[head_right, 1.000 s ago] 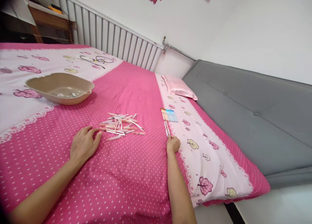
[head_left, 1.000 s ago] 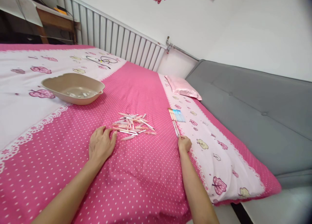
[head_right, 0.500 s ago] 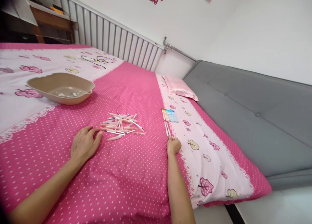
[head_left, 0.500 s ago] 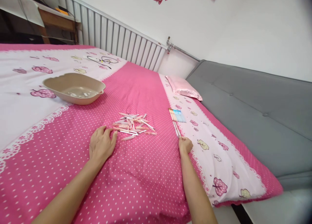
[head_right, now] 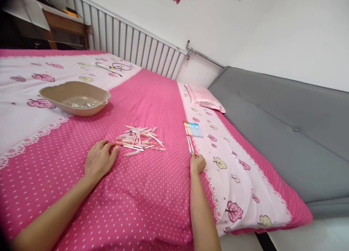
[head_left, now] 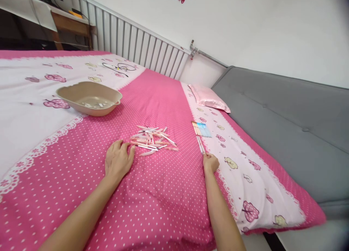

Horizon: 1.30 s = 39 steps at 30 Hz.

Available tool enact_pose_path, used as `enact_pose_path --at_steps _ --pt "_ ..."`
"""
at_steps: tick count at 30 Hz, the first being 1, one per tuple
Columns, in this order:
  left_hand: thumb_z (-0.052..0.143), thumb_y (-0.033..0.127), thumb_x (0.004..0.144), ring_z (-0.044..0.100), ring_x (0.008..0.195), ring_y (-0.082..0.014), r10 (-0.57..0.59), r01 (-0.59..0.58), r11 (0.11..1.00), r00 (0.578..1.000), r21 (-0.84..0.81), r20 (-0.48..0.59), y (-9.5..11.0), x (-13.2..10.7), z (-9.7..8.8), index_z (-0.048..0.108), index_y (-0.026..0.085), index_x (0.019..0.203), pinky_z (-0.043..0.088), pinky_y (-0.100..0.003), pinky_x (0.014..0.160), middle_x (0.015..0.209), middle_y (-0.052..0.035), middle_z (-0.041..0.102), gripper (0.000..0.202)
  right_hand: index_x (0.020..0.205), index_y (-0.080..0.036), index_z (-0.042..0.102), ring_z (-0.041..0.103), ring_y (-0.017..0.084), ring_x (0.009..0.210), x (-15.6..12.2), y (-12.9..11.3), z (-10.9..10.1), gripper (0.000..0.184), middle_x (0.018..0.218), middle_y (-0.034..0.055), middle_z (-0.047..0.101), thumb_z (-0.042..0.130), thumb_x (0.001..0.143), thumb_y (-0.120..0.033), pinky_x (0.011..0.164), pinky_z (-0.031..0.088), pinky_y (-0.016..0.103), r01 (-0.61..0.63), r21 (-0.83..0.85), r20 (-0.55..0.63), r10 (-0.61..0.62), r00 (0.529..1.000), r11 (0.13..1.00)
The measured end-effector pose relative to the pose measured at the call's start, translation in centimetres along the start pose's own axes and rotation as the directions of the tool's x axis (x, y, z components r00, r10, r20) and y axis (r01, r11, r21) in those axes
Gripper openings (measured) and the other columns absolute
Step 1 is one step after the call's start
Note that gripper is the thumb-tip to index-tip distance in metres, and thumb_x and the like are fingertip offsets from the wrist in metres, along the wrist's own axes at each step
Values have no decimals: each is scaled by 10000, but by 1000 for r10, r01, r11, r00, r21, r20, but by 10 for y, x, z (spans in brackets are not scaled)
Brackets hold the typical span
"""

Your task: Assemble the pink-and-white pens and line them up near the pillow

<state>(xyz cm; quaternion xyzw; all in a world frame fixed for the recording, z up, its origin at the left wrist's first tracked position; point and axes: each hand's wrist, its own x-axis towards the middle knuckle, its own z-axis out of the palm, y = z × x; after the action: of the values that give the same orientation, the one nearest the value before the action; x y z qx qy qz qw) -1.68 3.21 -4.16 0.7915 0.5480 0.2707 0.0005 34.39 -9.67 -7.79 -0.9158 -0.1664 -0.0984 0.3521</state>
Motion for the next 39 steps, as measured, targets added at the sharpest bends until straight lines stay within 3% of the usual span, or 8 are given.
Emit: enact_pose_path --at_steps 7,11,13,17,25,31,35,39 --pt "347 400 869 513 1065 -269 14 -14 1000 1000 -15 -13 1 -4 1 632 106 1029 365 -398 976 1130 -150 583 439 1003 -74 627 602 265 840 -5 3 -3 390 913 183 667 356 747 -189 762 431 365 59 66 -150 -48 988 996" --pt "361 366 864 531 1016 -259 46 -47 997 999 -63 -24 1 -6 1 622 112 1009 385 -392 944 1083 -136 604 392 1091 -82 556 558 267 967 -19 -10 -11 391 984 167 630 404 764 -231 838 409 366 240 106 -167 -220 961 965" --pt "367 342 861 531 1013 -257 48 -52 995 998 -84 -40 1 -7 1 620 115 990 391 -389 930 1068 -132 610 364 1101 -111 547 552 242 969 -28 -21 -14 373 993 138 618 429 780 -258 827 419 341 380 121 -129 -365 922 917" --pt "388 314 851 537 992 -249 53 -58 993 997 -105 -50 0 -9 1 608 132 950 406 -386 905 1032 -116 618 302 1083 -111 542 558 236 895 -45 -49 -16 349 992 141 598 424 818 -306 756 446 355 617 106 -28 -618 786 780" --pt "418 296 832 546 967 -255 20 -24 994 999 -104 -42 1 -11 3 547 118 1037 420 -399 900 999 -127 614 300 1161 -120 503 575 204 798 -68 -139 -18 420 1100 150 575 435 850 -393 689 461 341 645 232 127 -680 722 728" --pt "408 304 847 506 1127 -260 47 -54 993 996 -102 -75 1 -12 5 509 92 1168 371 -406 998 1197 -163 569 398 1200 -117 517 530 237 1063 -93 -210 3 457 1188 158 553 435 865 -417 875 418 348 709 291 337 -763 552 642" --pt "405 314 855 504 1145 -262 52 -59 994 996 -90 -71 0 -13 4 530 97 1158 373 -414 1006 1217 -158 566 393 1235 -85 500 474 245 1164 -112 -232 31 486 1228 180 546 432 872 -402 973 349 359 753 237 478 -748 460 614" --pt "394 323 867 505 1151 -262 71 -75 995 996 -70 -53 0 -13 3 533 107 1161 383 -418 1003 1218 -152 569 391 1278 -100 468 409 248 1238 -125 -228 51 505 1309 174 492 417 881 -408 1033 278 381 781 246 495 -767 408 575"
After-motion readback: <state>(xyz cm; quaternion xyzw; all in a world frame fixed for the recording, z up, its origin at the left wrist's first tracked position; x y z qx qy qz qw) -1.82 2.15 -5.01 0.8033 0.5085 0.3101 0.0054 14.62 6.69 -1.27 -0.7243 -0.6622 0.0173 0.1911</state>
